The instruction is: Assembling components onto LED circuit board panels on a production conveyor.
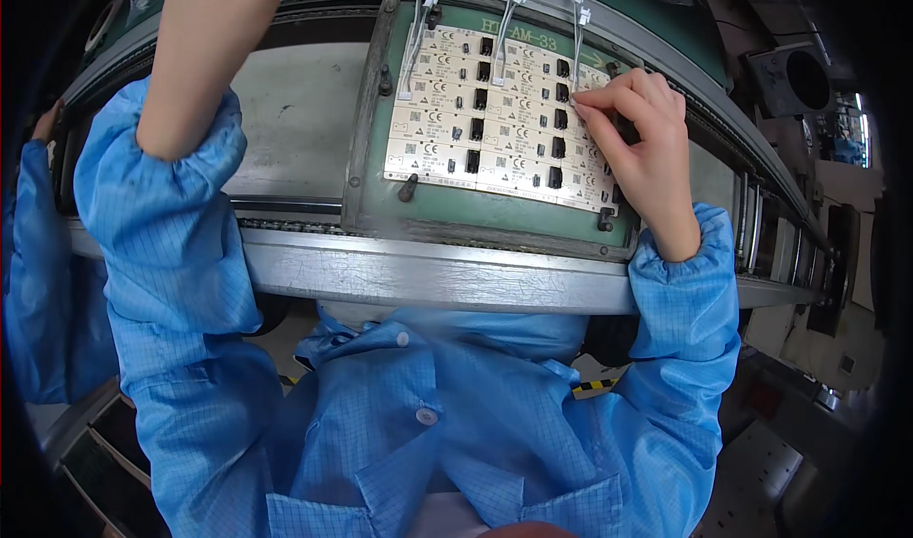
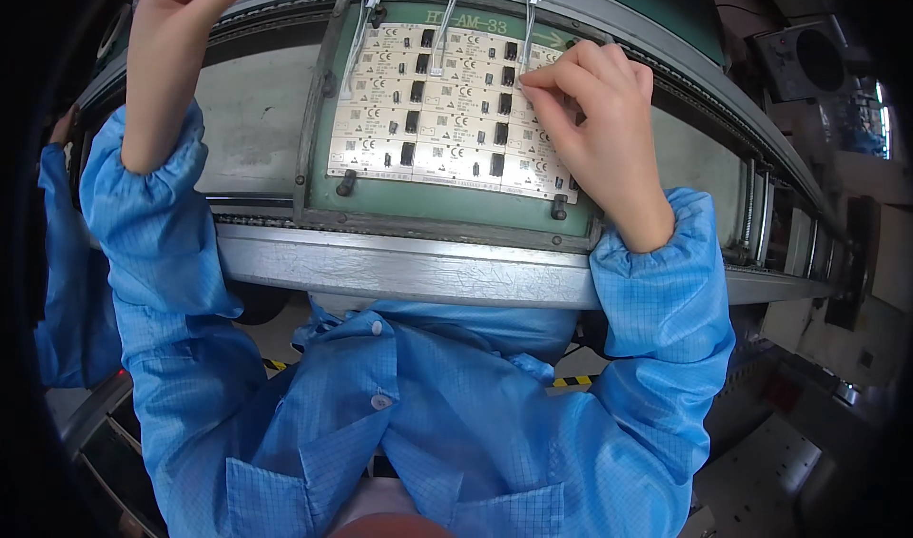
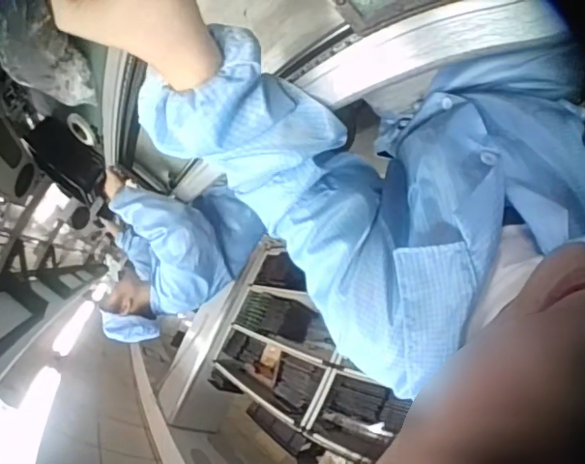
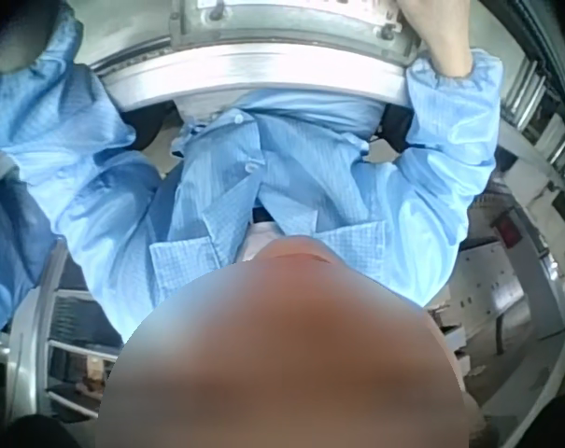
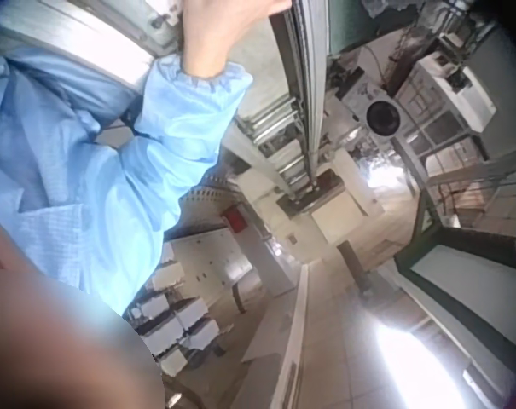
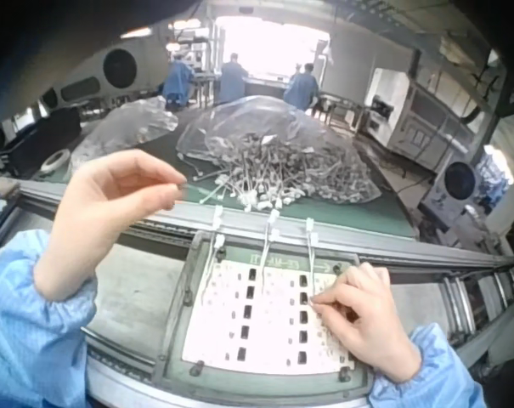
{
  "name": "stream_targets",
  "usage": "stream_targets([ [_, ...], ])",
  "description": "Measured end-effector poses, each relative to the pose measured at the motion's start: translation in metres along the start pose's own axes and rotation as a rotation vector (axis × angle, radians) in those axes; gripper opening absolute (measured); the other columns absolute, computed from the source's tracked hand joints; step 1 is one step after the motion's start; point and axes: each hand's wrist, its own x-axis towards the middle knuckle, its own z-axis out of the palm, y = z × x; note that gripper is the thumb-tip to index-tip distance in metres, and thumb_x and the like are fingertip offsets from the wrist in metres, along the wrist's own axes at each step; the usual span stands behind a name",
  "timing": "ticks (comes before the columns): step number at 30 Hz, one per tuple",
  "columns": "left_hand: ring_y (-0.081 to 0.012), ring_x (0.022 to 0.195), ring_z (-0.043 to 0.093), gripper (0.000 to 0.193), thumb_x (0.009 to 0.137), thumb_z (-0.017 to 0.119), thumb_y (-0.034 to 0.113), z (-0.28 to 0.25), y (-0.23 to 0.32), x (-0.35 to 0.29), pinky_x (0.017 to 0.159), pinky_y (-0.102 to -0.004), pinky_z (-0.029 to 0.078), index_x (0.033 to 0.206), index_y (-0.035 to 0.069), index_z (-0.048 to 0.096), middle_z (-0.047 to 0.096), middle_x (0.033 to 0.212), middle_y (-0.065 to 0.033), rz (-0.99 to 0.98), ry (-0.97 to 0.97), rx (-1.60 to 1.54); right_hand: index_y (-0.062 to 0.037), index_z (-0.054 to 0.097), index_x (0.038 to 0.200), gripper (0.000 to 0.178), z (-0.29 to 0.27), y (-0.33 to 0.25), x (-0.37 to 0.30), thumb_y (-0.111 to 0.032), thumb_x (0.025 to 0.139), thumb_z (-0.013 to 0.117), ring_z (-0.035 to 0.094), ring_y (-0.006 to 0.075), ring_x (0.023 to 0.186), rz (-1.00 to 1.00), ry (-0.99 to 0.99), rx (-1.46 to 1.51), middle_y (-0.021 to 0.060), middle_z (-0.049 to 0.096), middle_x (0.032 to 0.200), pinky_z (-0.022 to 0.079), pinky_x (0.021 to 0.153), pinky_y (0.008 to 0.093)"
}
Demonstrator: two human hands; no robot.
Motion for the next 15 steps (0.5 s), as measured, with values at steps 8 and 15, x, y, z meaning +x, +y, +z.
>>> stream_targets([
  [8, -0.0129, 0.093, 0.07, 0.017, 0.094, 0.071, 0.001, -0.001, 0.006, -0.018, 0.084, -0.0246, 0.056, 0.11, -0.004, 0.073, 0.075, 0.101, -0.0095, -0.079, -0.086, -0.09, -0.007, 0.075, 0.095, 0.008, 0.003, -0.004, 0.008, -0.01, 0.088, 0.074, 0.057, 0.0191, 0.085, 0.009, 0.003, 0.016, 0.0021, 0.062, 0.084, 0.036, 0.084, 0.0341],
  [15, -0.0132, 0.092, 0.07, 0.019, 0.093, 0.071, 0.004, -0.005, 0.0, -0.015, 0.083, -0.0269, 0.055, 0.11, -0.002, 0.074, 0.075, 0.1, -0.0088, 0.002, -0.105, 0.026, -0.0066, 0.075, 0.099, 0.013, -0.005, -0.009, 0.008, -0.006, 0.087, 0.071, 0.057, 0.0209, 0.087, -0.078, -0.034, -0.047, 0.0031, 0.062, 0.088, 0.036, 0.087, 0.0356],
])
